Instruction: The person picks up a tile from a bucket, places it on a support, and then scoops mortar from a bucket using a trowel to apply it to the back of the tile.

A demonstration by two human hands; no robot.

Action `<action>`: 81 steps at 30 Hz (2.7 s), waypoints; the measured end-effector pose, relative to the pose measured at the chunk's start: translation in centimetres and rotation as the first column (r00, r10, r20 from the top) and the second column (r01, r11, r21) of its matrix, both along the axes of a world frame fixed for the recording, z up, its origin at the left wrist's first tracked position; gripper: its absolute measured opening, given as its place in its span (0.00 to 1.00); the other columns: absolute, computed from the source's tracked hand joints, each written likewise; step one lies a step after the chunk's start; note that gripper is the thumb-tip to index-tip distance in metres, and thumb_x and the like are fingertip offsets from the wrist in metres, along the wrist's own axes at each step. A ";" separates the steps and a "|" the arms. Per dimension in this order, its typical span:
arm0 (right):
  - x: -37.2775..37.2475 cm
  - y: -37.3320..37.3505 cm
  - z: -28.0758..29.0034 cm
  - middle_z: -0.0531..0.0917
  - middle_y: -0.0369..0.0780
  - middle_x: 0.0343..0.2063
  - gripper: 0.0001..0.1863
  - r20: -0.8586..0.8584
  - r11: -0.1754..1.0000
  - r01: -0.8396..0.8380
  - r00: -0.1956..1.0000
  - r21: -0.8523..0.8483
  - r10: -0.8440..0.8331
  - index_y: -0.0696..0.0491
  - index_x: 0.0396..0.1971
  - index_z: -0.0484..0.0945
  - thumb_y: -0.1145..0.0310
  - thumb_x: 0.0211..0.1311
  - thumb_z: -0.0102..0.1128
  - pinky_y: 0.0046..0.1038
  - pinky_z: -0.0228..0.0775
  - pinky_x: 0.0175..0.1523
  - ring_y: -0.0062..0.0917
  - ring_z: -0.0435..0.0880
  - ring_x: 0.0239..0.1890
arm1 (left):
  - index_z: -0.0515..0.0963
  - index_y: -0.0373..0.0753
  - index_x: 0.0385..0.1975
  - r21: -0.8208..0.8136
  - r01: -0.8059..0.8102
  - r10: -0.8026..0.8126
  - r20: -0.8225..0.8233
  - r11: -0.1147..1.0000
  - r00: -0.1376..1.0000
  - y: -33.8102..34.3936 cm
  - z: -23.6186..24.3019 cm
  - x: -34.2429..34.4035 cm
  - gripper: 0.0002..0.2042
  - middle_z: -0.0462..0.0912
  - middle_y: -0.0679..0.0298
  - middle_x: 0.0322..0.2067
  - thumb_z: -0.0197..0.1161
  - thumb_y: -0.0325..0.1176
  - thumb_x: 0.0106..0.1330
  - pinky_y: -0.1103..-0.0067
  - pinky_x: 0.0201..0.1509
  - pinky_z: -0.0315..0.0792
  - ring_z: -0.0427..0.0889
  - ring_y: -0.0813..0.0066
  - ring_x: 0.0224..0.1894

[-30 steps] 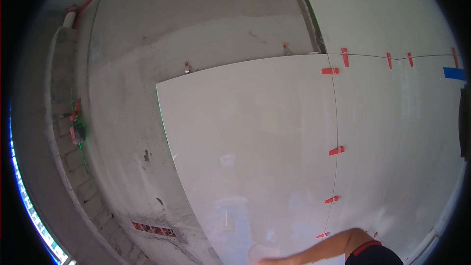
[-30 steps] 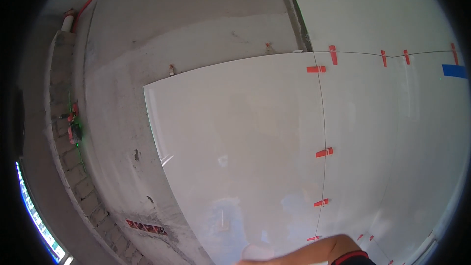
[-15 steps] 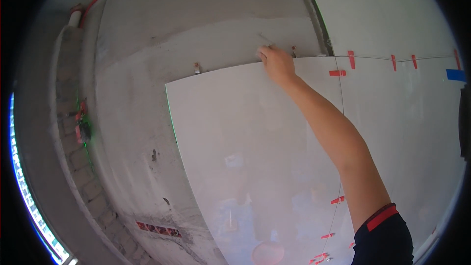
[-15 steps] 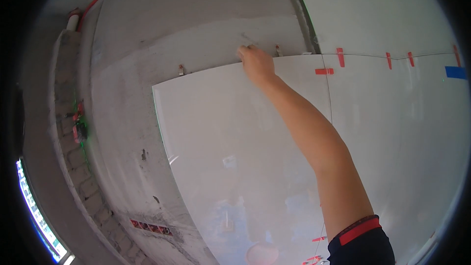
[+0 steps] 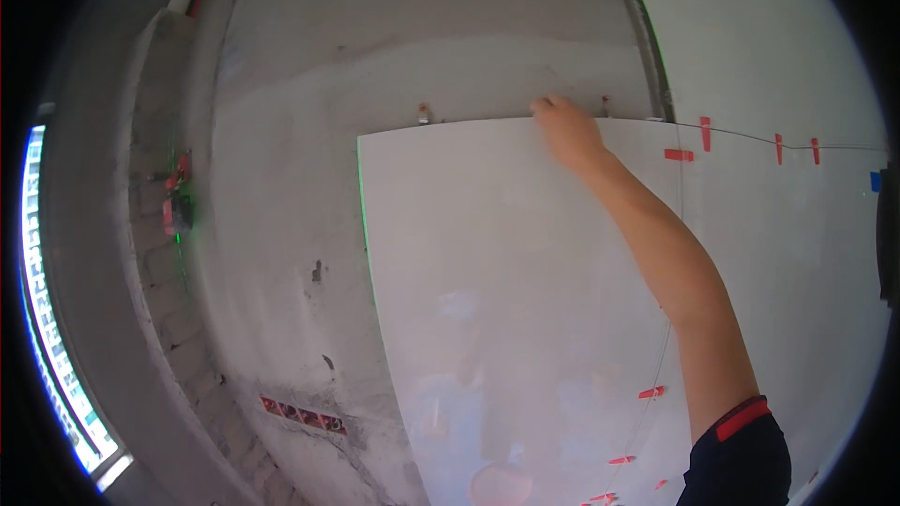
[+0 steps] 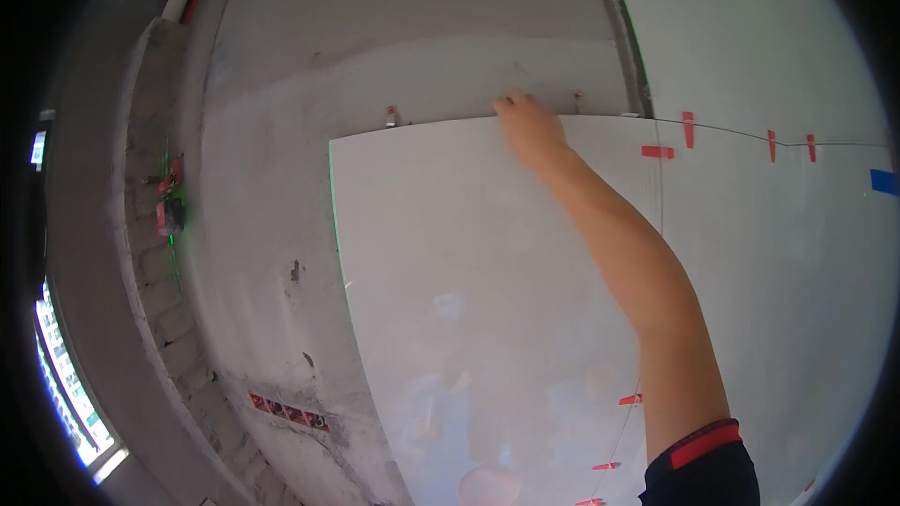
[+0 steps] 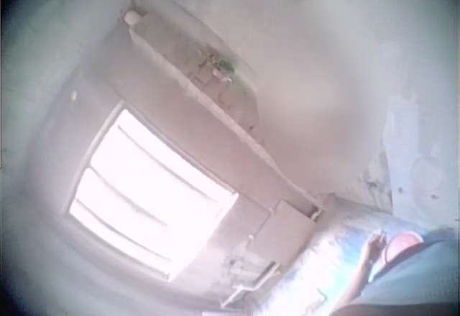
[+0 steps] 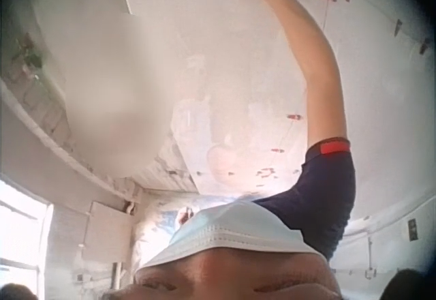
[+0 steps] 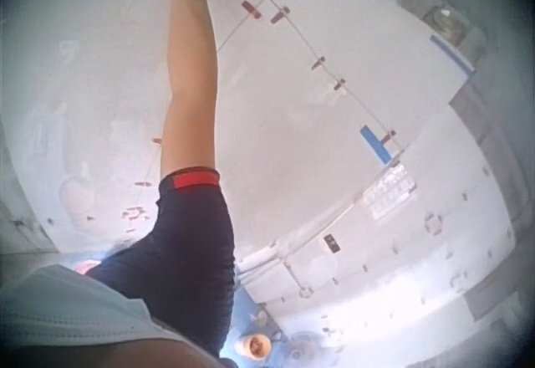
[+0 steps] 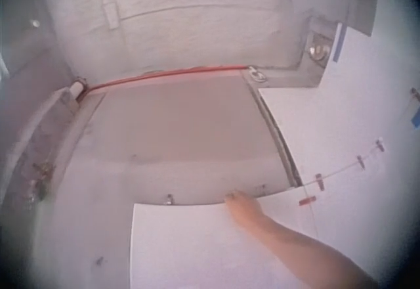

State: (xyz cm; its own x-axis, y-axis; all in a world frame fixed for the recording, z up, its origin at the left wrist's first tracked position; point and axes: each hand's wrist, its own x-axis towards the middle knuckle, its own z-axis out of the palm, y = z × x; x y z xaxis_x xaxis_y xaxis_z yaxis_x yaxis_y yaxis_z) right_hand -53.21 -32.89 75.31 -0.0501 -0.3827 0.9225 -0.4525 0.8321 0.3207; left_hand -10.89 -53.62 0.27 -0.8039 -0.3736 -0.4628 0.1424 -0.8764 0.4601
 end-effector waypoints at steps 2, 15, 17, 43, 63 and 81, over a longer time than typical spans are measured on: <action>2.7 -2.3 -2.9 0.73 0.47 0.51 0.20 -0.135 0.973 -0.211 0.971 -0.093 0.198 0.56 0.52 0.70 0.75 0.58 0.57 0.38 0.71 0.53 0.42 0.75 0.52 | 0.71 0.37 0.54 -0.119 0.083 -0.097 -0.111 0.989 0.989 -1.6 -1.5 0.5 0.17 0.78 0.61 0.47 0.60 0.35 0.67 0.65 0.60 0.68 0.75 0.64 0.53; 23.5 -8.3 -47.6 0.77 0.40 0.31 0.08 0.936 0.026 -0.991 -0.115 -0.131 0.334 0.51 0.31 0.80 0.63 0.59 0.59 0.36 0.74 0.42 0.35 0.79 0.36 | 0.71 0.39 0.55 0.000 0.258 -0.235 -0.412 0.966 0.880 2.5 21.1 -5.1 0.31 0.79 0.60 0.42 0.49 0.62 0.67 0.71 0.50 0.71 0.77 0.69 0.40; 23.7 -8.1 -45.7 0.78 0.40 0.32 0.08 0.958 0.078 -0.983 -0.141 -0.164 0.250 0.51 0.31 0.81 0.63 0.60 0.59 0.35 0.75 0.42 0.34 0.80 0.38 | 0.69 0.38 0.55 0.042 0.228 -0.197 -0.364 0.973 0.910 2.2 18.5 -5.3 0.32 0.77 0.59 0.46 0.44 0.63 0.69 0.63 0.59 0.68 0.77 0.65 0.48; 0.8 -23.9 0.5 0.79 0.42 0.32 0.04 -0.158 0.962 -0.271 0.952 -0.041 0.261 0.51 0.28 0.79 0.71 0.60 0.55 0.39 0.73 0.41 0.39 0.79 0.39 | 0.73 0.37 0.50 -0.325 0.194 -0.186 0.054 0.926 0.981 -7.4 4.4 5.2 0.20 0.79 0.60 0.40 0.53 0.48 0.72 0.71 0.55 0.72 0.78 0.69 0.44; 0.7 -23.6 0.7 0.79 0.41 0.35 0.03 -0.152 0.975 -0.219 0.963 0.039 0.223 0.52 0.30 0.78 0.74 0.57 0.55 0.41 0.68 0.47 0.41 0.76 0.44 | 0.75 0.37 0.46 -0.345 0.009 -0.022 -0.035 0.938 0.999 -10.6 2.0 6.5 0.12 0.80 0.54 0.35 0.50 0.38 0.73 0.71 0.47 0.72 0.77 0.69 0.36; 8.6 0.1 -74.3 0.80 0.47 0.46 0.21 0.832 0.338 -0.856 0.171 0.391 -0.528 0.56 0.49 0.76 0.60 0.59 0.61 0.38 0.69 0.54 0.44 0.79 0.42 | 0.81 0.32 0.28 -0.456 0.061 0.423 0.861 0.888 0.283 7.9 -22.1 15.8 0.19 0.83 0.44 0.29 0.59 0.46 0.60 0.63 0.39 0.74 0.83 0.48 0.34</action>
State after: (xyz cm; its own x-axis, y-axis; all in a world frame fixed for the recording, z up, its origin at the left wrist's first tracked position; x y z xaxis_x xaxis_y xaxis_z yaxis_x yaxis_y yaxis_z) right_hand -44.59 -32.81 0.97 -0.1314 -0.8214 -0.5550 -0.9462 0.2709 -0.1770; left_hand 4.93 -45.75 -21.87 0.1931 -0.7554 -0.6262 -0.4536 -0.6347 0.6257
